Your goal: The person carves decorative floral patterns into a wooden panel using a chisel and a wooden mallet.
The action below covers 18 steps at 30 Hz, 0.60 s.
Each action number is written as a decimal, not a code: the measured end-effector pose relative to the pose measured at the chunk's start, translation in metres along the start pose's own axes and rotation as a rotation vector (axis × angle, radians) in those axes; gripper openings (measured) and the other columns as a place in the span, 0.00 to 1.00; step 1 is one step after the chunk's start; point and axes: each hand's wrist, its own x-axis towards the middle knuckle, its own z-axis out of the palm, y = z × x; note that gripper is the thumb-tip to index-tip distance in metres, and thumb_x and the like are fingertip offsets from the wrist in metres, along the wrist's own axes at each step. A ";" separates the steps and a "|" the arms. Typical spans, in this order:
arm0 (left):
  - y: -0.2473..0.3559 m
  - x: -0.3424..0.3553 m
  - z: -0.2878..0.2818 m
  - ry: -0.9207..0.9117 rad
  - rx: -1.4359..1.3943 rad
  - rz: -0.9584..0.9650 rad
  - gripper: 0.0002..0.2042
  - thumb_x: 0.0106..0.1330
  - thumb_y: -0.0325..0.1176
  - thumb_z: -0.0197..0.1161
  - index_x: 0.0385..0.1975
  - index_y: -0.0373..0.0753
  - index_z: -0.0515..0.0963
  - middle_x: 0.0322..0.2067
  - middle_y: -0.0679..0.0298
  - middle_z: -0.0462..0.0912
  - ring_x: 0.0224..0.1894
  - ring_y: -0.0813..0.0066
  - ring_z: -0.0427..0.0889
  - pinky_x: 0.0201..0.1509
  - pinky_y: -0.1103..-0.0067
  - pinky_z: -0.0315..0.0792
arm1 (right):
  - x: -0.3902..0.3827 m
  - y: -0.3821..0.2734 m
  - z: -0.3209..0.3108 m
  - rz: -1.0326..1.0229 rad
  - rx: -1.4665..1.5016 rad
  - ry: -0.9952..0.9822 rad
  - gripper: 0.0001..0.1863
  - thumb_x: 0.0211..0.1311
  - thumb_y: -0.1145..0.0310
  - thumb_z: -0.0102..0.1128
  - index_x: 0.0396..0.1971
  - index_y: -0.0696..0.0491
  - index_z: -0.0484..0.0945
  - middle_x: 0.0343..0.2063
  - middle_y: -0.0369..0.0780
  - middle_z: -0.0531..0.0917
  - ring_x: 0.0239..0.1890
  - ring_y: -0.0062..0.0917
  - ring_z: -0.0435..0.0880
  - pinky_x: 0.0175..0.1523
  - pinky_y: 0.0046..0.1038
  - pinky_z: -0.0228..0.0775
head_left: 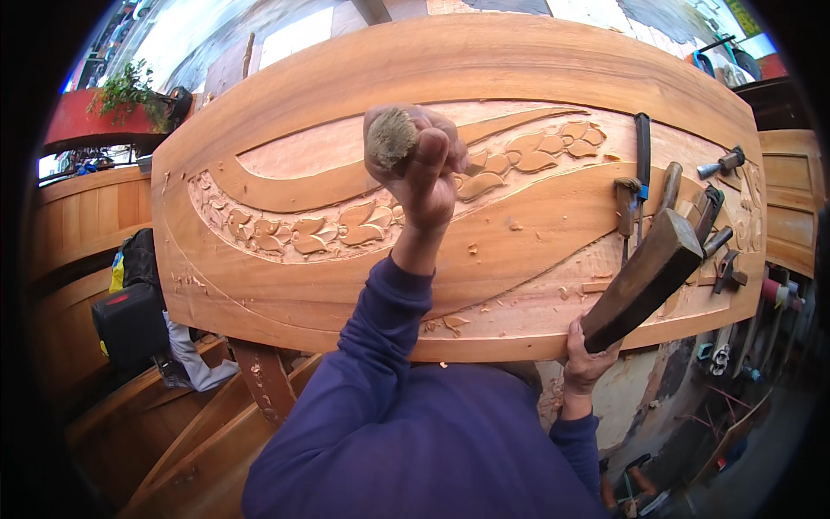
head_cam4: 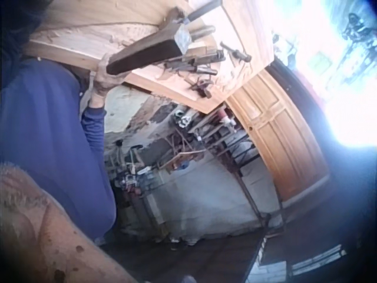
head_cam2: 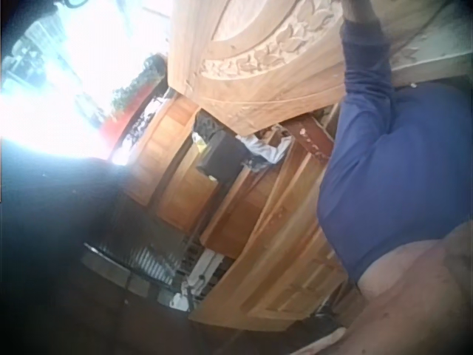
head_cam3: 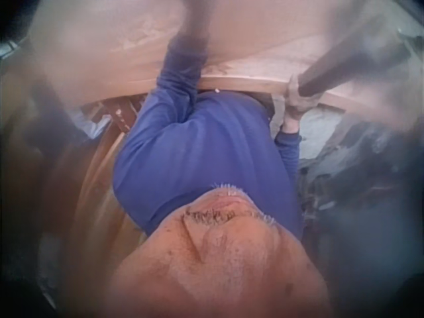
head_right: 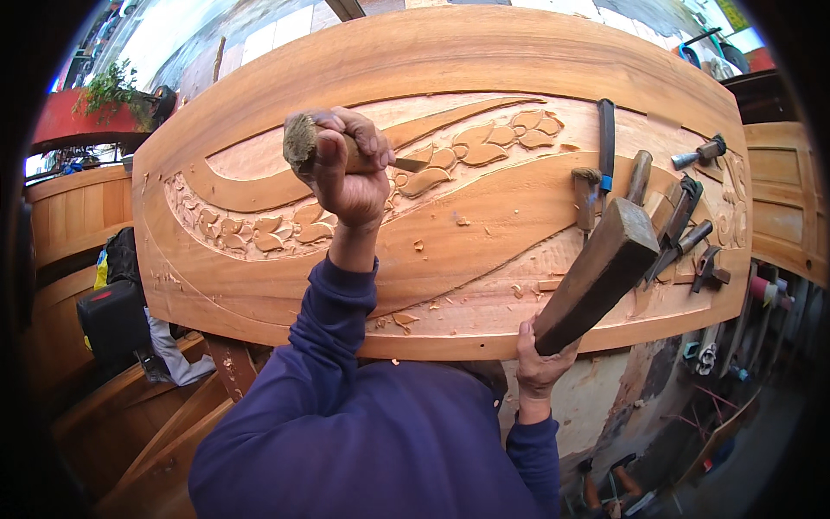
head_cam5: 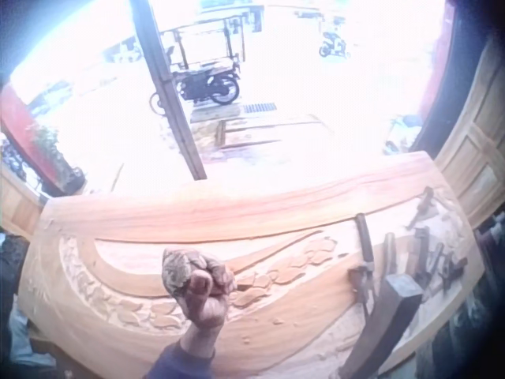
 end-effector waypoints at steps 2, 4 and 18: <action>-0.003 0.000 0.001 -0.012 -0.041 0.009 0.16 0.72 0.45 0.69 0.42 0.41 0.71 0.23 0.62 0.74 0.21 0.77 0.71 0.21 0.79 0.69 | 0.001 0.000 -0.001 0.017 0.037 -0.011 0.31 0.59 0.79 0.71 0.61 0.63 0.69 0.41 0.40 0.83 0.39 0.22 0.84 0.48 0.25 0.79; -0.006 0.001 0.008 0.019 -0.134 0.029 0.19 0.68 0.39 0.76 0.41 0.38 0.69 0.21 0.62 0.75 0.18 0.80 0.71 0.18 0.82 0.66 | 0.001 -0.001 -0.002 0.030 0.079 -0.028 0.30 0.59 0.79 0.71 0.61 0.62 0.69 0.41 0.40 0.83 0.39 0.22 0.84 0.48 0.25 0.79; -0.008 0.001 0.003 0.007 -0.131 0.038 0.19 0.67 0.41 0.76 0.39 0.38 0.71 0.21 0.64 0.75 0.16 0.82 0.70 0.16 0.84 0.66 | 0.003 -0.003 -0.002 0.064 0.175 -0.030 0.26 0.60 0.79 0.70 0.57 0.60 0.71 0.42 0.41 0.82 0.39 0.23 0.84 0.50 0.27 0.78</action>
